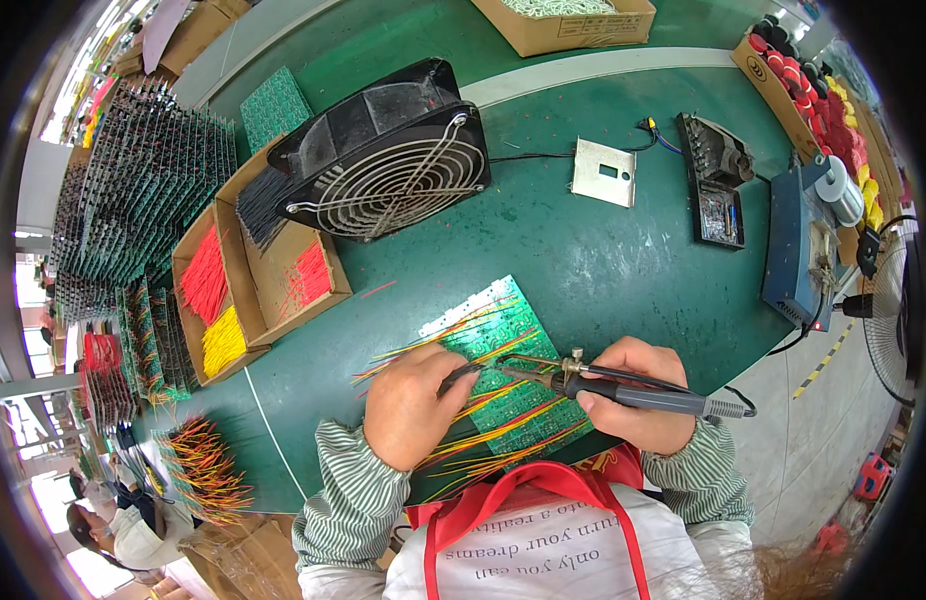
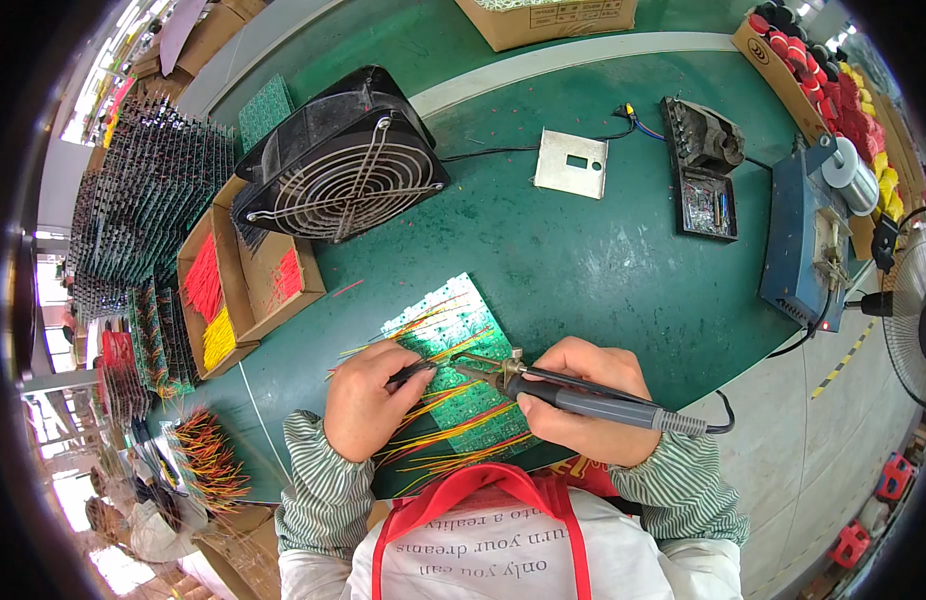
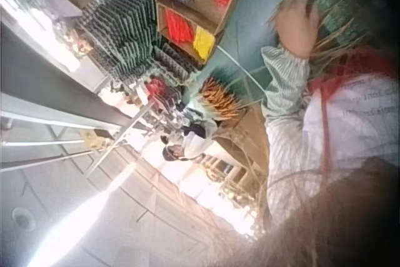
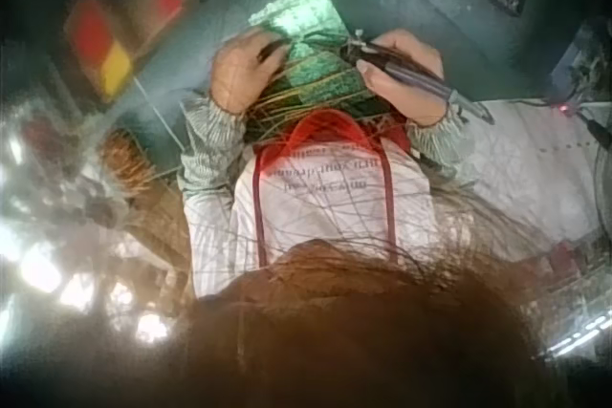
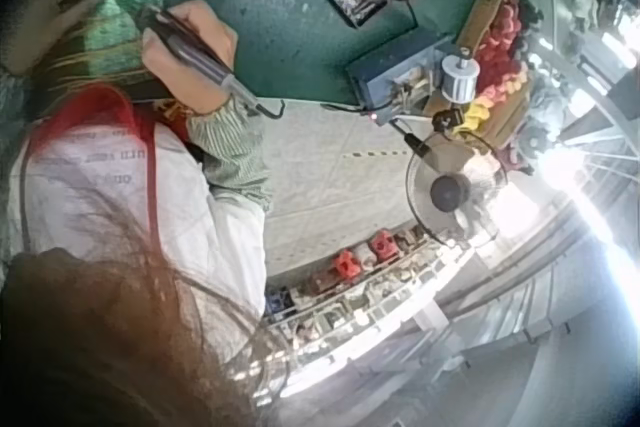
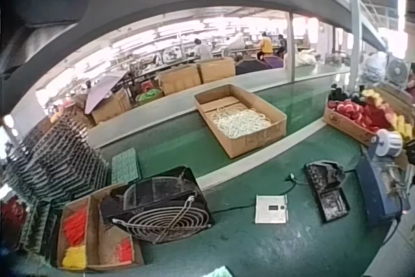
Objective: The person solders wires onto a circuit board using a soldering iron while positioning them by hand.
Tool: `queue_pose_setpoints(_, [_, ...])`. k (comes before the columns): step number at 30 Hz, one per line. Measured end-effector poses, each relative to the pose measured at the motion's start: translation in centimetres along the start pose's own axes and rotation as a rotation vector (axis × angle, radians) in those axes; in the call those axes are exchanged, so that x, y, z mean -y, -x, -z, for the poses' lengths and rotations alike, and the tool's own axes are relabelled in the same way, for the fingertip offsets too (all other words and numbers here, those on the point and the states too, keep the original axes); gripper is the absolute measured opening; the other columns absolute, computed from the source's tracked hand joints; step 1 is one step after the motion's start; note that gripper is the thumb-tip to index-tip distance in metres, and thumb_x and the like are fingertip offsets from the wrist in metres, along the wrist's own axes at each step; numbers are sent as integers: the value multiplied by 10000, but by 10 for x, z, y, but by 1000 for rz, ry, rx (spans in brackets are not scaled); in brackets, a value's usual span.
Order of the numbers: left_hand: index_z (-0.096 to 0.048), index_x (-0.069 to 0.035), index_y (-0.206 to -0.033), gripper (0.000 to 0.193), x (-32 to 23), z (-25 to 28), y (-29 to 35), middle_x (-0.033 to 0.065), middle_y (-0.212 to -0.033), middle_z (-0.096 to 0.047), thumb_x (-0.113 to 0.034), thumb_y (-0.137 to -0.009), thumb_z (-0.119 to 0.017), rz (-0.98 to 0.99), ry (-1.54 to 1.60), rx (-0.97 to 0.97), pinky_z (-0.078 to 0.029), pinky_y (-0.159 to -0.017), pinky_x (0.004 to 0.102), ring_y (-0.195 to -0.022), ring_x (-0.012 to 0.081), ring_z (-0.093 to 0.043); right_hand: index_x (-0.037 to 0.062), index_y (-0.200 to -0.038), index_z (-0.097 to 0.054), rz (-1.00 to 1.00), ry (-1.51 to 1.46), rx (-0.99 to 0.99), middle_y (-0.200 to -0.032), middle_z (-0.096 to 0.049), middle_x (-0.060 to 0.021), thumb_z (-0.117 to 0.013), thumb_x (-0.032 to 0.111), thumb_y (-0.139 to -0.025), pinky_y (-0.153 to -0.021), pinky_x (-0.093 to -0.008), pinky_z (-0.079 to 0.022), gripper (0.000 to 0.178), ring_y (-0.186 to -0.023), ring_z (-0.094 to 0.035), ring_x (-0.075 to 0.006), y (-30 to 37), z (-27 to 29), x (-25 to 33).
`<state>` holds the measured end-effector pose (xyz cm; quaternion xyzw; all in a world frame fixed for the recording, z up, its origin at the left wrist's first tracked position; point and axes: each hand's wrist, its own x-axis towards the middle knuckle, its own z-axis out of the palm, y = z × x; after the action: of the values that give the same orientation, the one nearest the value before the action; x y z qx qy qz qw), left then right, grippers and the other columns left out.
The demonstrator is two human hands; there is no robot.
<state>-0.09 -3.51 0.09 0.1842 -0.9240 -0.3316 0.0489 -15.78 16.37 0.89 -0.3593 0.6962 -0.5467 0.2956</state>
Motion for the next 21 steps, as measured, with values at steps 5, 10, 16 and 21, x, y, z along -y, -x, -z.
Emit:
queue_pose_setpoints(5, [-646,13,-822,135,-1,0,-1,107,-741,-591,-106,-779,-694,36,26,19,-458,-531,322,-575,225,-579,13,-807,-586,-7,9,7,-659,-635,-49,-712,62,-707,-506,-239,-455,167,-545,-588,-92,-3,-2,-2])
queue_pose_setpoints(10, [-644,14,-820,128,-1,0,-2,104,-734,-584,-96,-777,-692,46,17,27,-453,-522,312,-574,214,-578,15,-813,-581,-8,-23,16,-659,-636,-48,-715,67,-708,-505,-239,-457,178,-544,-593,-94,-3,0,-2])
queue_pose_setpoints(16, [-641,16,-815,131,-2,2,0,103,-744,-591,-100,-778,-691,59,16,22,-464,-541,313,-588,219,-585,20,-819,-580,24,27,-12,-680,-644,-50,-722,75,-708,-520,-240,-466,189,-561,-606,-102,-1,8,4])
queue_pose_setpoints(21, [-657,11,-822,97,5,23,0,114,-755,-613,-74,-784,-684,-65,-207,-179,-466,-519,305,-601,239,-592,22,-817,-582,42,56,-32,-690,-648,-48,-719,73,-709,-531,-239,-471,182,-567,-610,-106,4,15,4])
